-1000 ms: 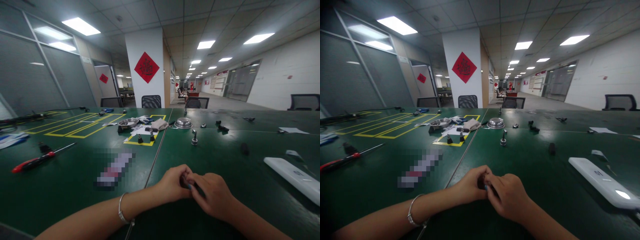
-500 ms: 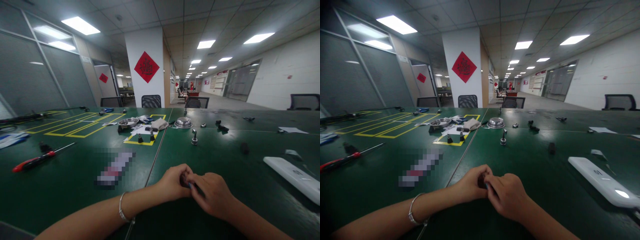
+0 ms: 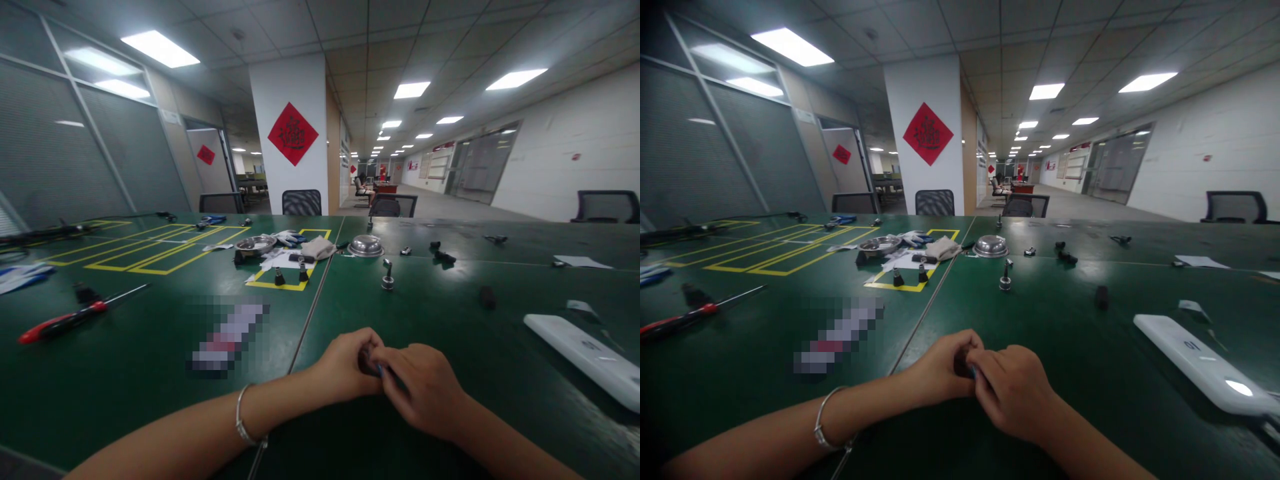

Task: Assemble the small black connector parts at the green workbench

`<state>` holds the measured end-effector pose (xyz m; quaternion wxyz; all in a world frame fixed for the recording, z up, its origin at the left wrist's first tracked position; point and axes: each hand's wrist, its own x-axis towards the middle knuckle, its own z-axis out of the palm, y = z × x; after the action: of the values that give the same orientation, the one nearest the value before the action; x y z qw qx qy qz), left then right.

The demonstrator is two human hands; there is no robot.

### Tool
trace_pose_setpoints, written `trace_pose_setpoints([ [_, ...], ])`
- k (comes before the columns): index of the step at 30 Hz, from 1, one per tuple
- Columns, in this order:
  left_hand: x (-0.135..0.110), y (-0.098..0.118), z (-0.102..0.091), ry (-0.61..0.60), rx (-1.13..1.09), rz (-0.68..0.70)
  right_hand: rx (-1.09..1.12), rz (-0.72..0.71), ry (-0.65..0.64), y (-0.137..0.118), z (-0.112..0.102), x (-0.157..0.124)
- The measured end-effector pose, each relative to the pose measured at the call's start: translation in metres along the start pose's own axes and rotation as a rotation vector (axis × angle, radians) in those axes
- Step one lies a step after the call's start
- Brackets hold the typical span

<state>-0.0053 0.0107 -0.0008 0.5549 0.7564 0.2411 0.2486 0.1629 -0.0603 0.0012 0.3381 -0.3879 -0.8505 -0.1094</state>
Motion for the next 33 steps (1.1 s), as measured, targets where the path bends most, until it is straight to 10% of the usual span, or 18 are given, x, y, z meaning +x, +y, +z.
trace_pose_setpoints([
  [33, -0.0008, 0.003, 0.0008, 0.002, 0.042, -0.018, -0.01, 0.019, -0.12, 0.0008, -0.0039, -0.0005],
])
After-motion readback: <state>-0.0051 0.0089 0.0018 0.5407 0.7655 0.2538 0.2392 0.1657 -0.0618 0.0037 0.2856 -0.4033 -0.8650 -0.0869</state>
